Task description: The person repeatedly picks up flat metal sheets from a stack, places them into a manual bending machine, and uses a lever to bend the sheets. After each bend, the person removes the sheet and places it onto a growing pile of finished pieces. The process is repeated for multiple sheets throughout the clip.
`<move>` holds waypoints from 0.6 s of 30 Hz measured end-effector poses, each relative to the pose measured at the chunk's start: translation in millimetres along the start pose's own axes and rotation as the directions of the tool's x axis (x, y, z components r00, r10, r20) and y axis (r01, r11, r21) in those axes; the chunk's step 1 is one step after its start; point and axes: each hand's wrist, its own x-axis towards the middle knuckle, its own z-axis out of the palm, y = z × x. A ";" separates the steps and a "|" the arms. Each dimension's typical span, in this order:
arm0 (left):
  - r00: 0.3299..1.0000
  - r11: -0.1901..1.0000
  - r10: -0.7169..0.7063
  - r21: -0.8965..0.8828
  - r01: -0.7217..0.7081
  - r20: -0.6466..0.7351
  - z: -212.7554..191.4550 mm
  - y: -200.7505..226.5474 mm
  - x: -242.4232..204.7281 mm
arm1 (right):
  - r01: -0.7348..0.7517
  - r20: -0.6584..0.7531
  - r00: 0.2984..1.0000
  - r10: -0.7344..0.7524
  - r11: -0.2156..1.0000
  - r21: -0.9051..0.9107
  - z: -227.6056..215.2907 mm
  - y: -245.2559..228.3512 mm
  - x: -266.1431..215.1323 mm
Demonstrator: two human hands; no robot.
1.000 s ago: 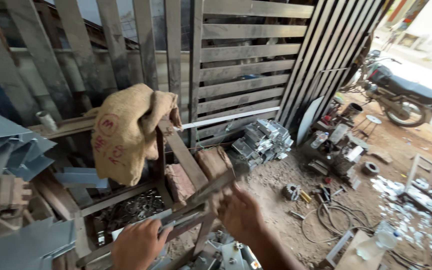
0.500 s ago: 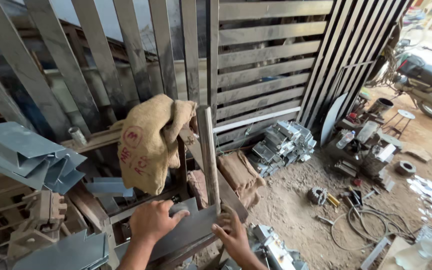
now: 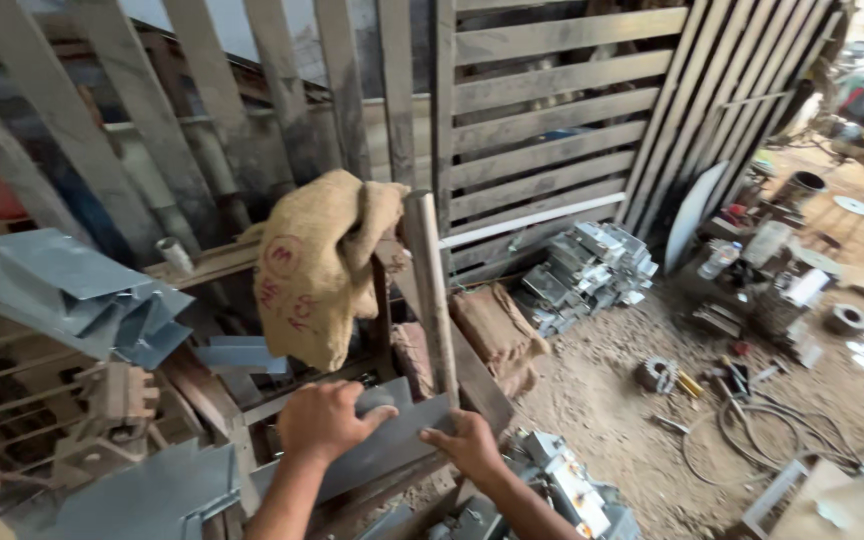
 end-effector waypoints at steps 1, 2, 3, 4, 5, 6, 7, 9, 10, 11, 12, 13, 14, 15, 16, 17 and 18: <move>0.998 1.000 -0.028 0.012 0.027 0.064 -0.4 1.1 -1.2 | 0.050 -0.060 0.996 -0.059 0.988 -0.144 -1.8 7.3 -3.2; 0.998 1.000 0.008 -0.013 -0.008 0.057 -0.5 2.9 -4.2 | 0.095 -0.106 0.986 -0.130 0.953 -0.288 0.3 12.3 -4.9; 0.998 0.998 0.044 -0.037 -0.042 0.049 -0.6 5.4 -9.8 | 0.127 -0.141 0.968 -0.205 0.895 -0.429 0.2 14.2 -9.3; 0.997 0.996 0.079 -0.050 -0.077 0.026 -4.4 3.0 -9.0 | 0.148 -0.107 0.977 -0.184 0.949 -0.279 0.2 11.8 -16.2; 0.992 0.988 0.117 -0.092 -0.122 -0.050 -8.0 -0.1 -9.3 | 0.158 -0.068 0.984 -0.167 0.980 -0.124 1.2 11.8 -35.6; 0.982 0.977 0.149 -0.138 -0.164 -0.115 -8.5 -0.6 -17.1 | 0.142 -0.024 0.990 -0.141 0.989 0.032 1.2 12.7 -54.4; 0.968 0.961 0.176 -0.180 -0.209 -0.181 -8.4 -3.0 -22.5 | 0.279 -0.144 0.953 -0.267 0.957 0.072 12.3 14.1 -62.3; 0.951 0.941 0.225 -0.206 -0.269 -0.215 -5.0 -8.0 -38.8 | 0.237 -0.093 0.967 -0.236 0.972 -0.005 11.1 23.4 -83.5; 0.940 0.931 0.248 -0.209 -0.298 -0.234 -4.6 -9.6 -45.7 | 0.212 -0.022 0.976 -0.215 0.972 -0.099 12.1 26.9 -87.7; 0.938 0.926 0.262 -0.213 -0.311 -0.227 -2.1 -7.6 -52.9 | 0.212 0.030 0.977 -0.211 0.962 -0.172 10.1 29.8 -93.8; 0.936 0.924 0.272 -0.211 -0.319 -0.223 -0.9 -8.8 -60.2 | 0.264 0.069 0.964 -0.255 0.943 -0.203 6.8 31.1 -99.5; 0.934 0.922 0.282 -0.209 -0.327 -0.218 1.5 -10.0 -67.5 | 0.321 0.116 0.946 -0.302 0.919 -0.227 -2.5 30.0 -106.9; 0.966 0.950 0.203 -0.207 -0.233 -0.159 7.7 -5.2 -78.1 | 0.375 0.159 0.925 -0.345 0.892 -0.251 -14.7 26.2 -113.1; 0.988 0.970 0.118 -0.199 -0.137 -0.102 14.2 1.7 -91.5 | 0.445 0.197 0.893 -0.404 0.853 -0.272 -26.3 19.1 -116.7; 0.998 0.983 0.032 -0.179 -0.040 -0.045 17.1 3.1 -100.4 | 0.523 0.235 0.850 -0.471 0.805 -0.281 -33.9 9.8 -120.6; 0.975 0.960 0.119 -0.230 -0.162 -0.190 17.3 1.7 -105.8 | 0.589 0.272 0.806 -0.525 0.756 -0.285 -40.2 -1.8 -124.1; 0.923 0.921 0.189 -0.265 -0.285 -0.336 16.3 2.5 -113.5 | 0.654 0.306 0.755 -0.580 0.693 -0.303 -42.5 -14.0 -129.6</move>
